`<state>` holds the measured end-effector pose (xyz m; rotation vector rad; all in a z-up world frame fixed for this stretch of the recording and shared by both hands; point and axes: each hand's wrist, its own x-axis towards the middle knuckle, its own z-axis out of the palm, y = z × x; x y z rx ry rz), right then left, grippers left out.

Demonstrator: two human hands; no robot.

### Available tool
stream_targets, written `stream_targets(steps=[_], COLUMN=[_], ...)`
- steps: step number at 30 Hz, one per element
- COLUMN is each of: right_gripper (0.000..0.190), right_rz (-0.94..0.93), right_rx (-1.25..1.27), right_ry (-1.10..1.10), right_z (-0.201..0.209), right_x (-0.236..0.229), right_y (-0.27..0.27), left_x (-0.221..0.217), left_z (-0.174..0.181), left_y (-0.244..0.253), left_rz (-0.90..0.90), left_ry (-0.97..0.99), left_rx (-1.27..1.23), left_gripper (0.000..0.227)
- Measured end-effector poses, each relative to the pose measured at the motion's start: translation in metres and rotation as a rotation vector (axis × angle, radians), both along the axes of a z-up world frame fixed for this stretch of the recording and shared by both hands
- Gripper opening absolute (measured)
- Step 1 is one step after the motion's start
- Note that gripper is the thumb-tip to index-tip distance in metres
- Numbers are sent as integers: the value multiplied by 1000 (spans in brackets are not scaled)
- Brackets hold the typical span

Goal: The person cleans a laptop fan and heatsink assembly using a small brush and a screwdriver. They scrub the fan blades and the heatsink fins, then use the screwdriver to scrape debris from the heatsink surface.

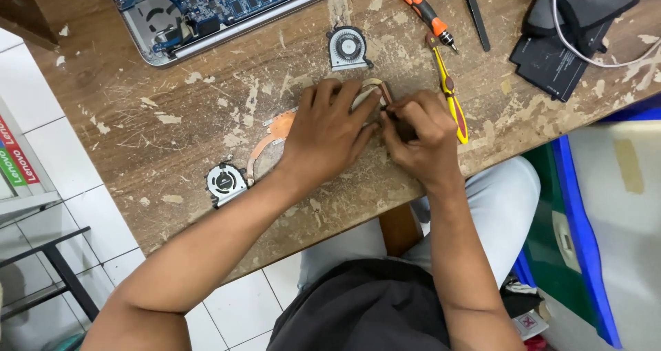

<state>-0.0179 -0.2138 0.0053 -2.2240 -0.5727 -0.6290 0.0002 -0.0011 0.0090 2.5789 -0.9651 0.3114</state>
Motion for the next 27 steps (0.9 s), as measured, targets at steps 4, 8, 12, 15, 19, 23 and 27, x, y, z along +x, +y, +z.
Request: stream_targets(steps=[4,8,12,15,19,23,27], right_gripper=[35,35,33,31,27,28,20], right_rz=[-5,3,15,19,49,25,47], right_rx=[104,129,99,84,141,207,357], right_ry=[85,111,79,58,62,69,205], right_z=[-1,-9,5,12,11,3,-18], right_x=[-2,-3,1,5,8,13,28], right_y=[-5,-11,-2,2,1,-6,-27], left_x=[0,0,-1,1,0,-1,-2], left_z=[3,1,-7,-8,-5,-4,3], left_y=[1,0,0,0,0,1,1], left_rz=[-17,-23,3,10,24,37,36], left_ry=[36,46,-44,-58,-45,-39,45], left_rx=[-10,-22,-37,-52,-71,-83,-86], left_gripper=[38,33,36,33,27,32,34])
